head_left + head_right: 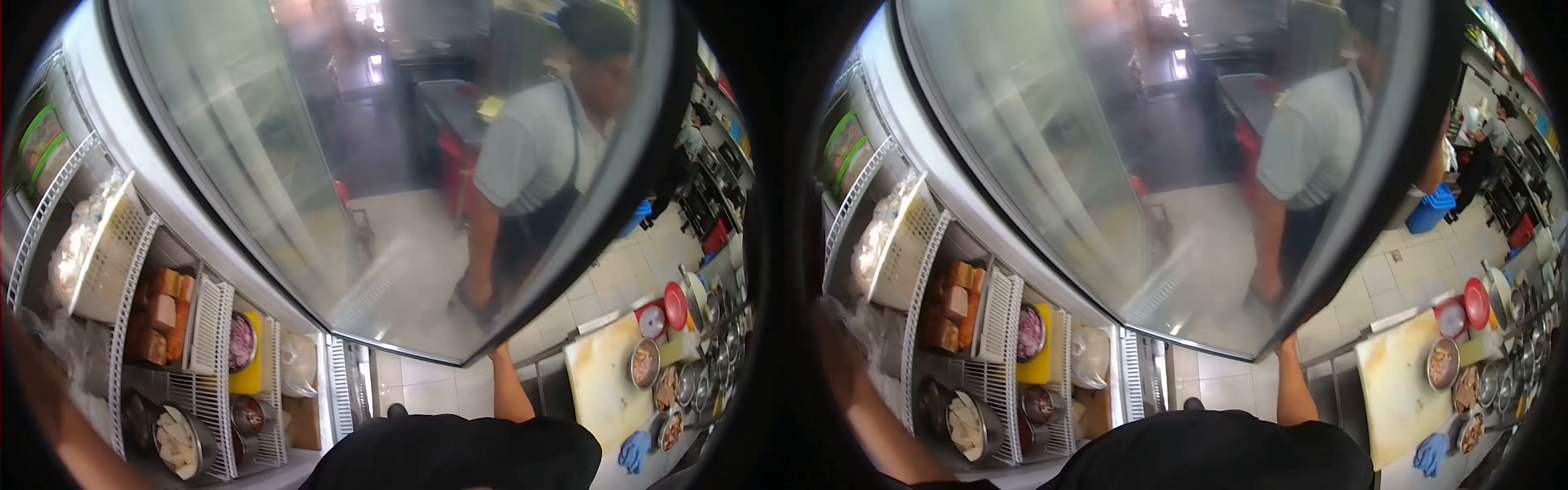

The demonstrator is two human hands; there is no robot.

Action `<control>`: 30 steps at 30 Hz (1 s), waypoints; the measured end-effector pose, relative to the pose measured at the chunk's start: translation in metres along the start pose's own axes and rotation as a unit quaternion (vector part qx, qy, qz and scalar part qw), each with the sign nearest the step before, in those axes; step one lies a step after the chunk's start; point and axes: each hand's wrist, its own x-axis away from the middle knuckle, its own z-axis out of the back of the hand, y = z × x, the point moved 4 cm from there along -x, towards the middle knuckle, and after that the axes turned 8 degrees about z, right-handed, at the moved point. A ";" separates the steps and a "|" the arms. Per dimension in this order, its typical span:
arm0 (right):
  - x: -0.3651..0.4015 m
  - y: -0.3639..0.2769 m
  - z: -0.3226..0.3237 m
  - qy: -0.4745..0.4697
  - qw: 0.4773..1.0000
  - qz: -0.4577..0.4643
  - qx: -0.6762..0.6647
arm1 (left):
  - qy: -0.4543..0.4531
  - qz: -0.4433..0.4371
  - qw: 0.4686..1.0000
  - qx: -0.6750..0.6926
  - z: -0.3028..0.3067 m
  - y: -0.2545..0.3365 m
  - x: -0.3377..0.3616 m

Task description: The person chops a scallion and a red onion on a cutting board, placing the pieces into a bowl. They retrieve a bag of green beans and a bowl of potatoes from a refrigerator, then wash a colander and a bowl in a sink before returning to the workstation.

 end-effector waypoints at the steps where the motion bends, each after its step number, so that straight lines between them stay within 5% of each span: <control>1: 0.003 -0.001 -0.008 0.019 1.000 -0.009 -0.022 | 0.000 -0.007 0.999 0.049 0.004 0.029 0.016; 5: 0.028 -0.020 -0.027 -0.002 0.981 0.024 0.192 | -0.071 0.049 0.948 0.308 0.000 0.150 0.137; 8: 0.053 -0.023 -0.031 -0.088 0.961 -0.016 0.261 | -0.218 0.175 0.702 0.655 -0.047 0.261 0.267; 10: 0.084 -0.032 -0.045 -0.135 0.954 -0.037 0.266 | -0.305 0.309 0.580 0.689 -0.058 0.337 0.314; 11: 0.097 -0.030 -0.042 -0.164 0.951 -0.040 0.258 | -0.411 0.220 0.465 0.753 -0.070 0.370 0.332; 12: 0.105 -0.018 -0.032 -0.174 0.937 -0.052 0.298 | -0.457 0.182 0.407 0.770 -0.074 0.407 0.353; 14: 0.132 -0.022 -0.033 -0.210 0.889 -0.094 0.397 | -0.503 0.218 0.364 0.753 -0.072 0.471 0.388; 19: 0.201 -0.032 -0.023 -0.312 0.838 -0.303 0.329 | -0.502 0.368 0.400 0.673 -0.073 0.530 0.432; 21: 0.205 -0.030 -0.004 -0.400 0.823 -0.220 0.338 | -0.519 0.484 0.326 0.625 -0.074 0.536 0.457; 22: 0.210 -0.056 0.001 -0.510 0.788 -0.021 0.344 | -0.500 0.520 0.307 0.621 -0.077 0.535 0.471; 23: 0.210 -0.047 0.016 -0.530 0.773 -0.109 0.333 | -0.481 0.551 0.288 0.618 -0.082 0.534 0.490; 24: 0.196 -0.034 0.036 -0.436 0.783 -0.129 0.425 | -0.449 0.594 0.260 0.615 -0.089 0.531 0.517; 25: 0.205 -0.067 0.020 -0.284 0.824 -0.306 0.383 | -0.421 0.636 0.224 0.607 -0.095 0.526 0.544; 30: 0.179 -0.098 0.063 -0.205 0.816 -0.235 0.487 | -0.444 0.710 0.144 0.528 -0.120 0.503 0.627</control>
